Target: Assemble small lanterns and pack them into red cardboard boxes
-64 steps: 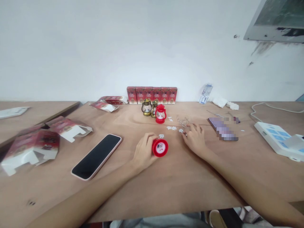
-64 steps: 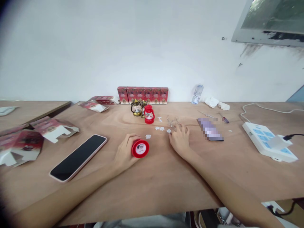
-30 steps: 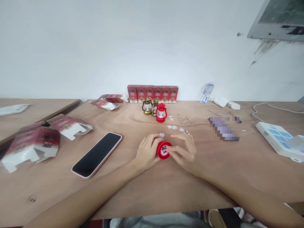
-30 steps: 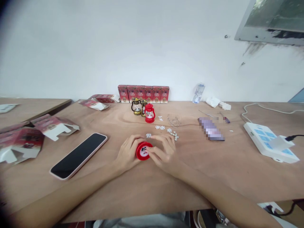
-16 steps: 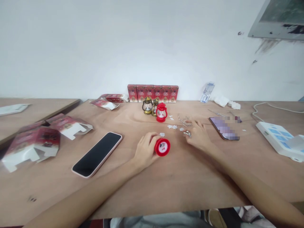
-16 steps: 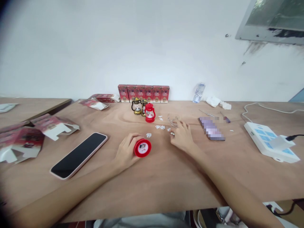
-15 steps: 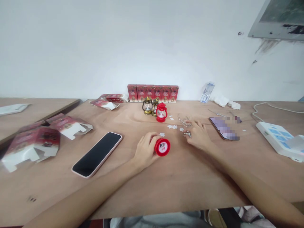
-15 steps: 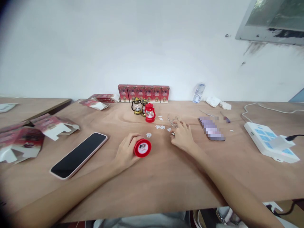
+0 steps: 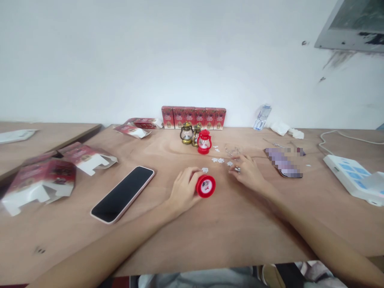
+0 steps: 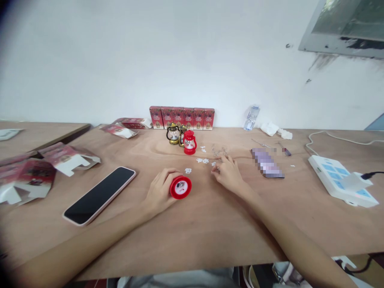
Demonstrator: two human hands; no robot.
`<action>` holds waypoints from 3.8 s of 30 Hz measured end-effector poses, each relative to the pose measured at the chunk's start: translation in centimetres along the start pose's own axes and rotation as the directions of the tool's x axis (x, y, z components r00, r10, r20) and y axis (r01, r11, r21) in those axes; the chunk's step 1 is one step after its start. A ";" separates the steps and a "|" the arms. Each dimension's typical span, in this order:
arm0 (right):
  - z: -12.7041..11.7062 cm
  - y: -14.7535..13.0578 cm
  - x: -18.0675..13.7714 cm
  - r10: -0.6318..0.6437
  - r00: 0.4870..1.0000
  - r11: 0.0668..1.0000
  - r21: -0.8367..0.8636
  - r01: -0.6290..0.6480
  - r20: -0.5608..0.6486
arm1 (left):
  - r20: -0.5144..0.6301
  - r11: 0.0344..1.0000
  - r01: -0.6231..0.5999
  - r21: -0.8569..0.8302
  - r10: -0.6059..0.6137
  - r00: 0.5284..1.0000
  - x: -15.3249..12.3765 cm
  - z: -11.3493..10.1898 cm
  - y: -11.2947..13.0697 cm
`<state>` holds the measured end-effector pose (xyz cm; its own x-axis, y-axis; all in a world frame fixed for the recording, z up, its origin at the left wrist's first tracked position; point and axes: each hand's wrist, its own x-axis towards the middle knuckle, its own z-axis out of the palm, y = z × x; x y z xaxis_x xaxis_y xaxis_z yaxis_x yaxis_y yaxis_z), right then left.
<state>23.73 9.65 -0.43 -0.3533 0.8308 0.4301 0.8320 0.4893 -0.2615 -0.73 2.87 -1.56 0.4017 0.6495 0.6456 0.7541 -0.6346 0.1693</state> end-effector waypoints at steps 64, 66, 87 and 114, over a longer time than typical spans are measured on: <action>0.6 -7.6 -3.8 -0.077 0.941 0.681 0.672 0.291 -0.329 | -0.025 0.983 -0.133 0.130 0.137 0.990 0.2 -0.1 0.6; 0.6 -7.6 -3.7 -0.079 0.947 0.664 0.692 0.284 -0.312 | -0.018 0.980 -0.133 0.145 0.137 0.990 0.2 -0.1 0.6; 1.0 -7.3 -3.6 -0.031 0.982 0.554 0.815 0.173 -0.187 | -0.004 0.969 -0.150 0.197 0.154 0.988 0.3 -0.1 0.7; 3.5 -4.1 -0.9 -0.388 0.901 0.921 0.114 0.372 0.193 | -0.010 0.985 0.159 0.065 -0.159 0.987 0.7 0.2 -1.2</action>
<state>19.17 7.87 -2.75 -0.7236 0.6105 0.3222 0.5864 0.7899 -0.1797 -1.27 4.14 -1.46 0.2716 0.7377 0.6181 0.8403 -0.4948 0.2212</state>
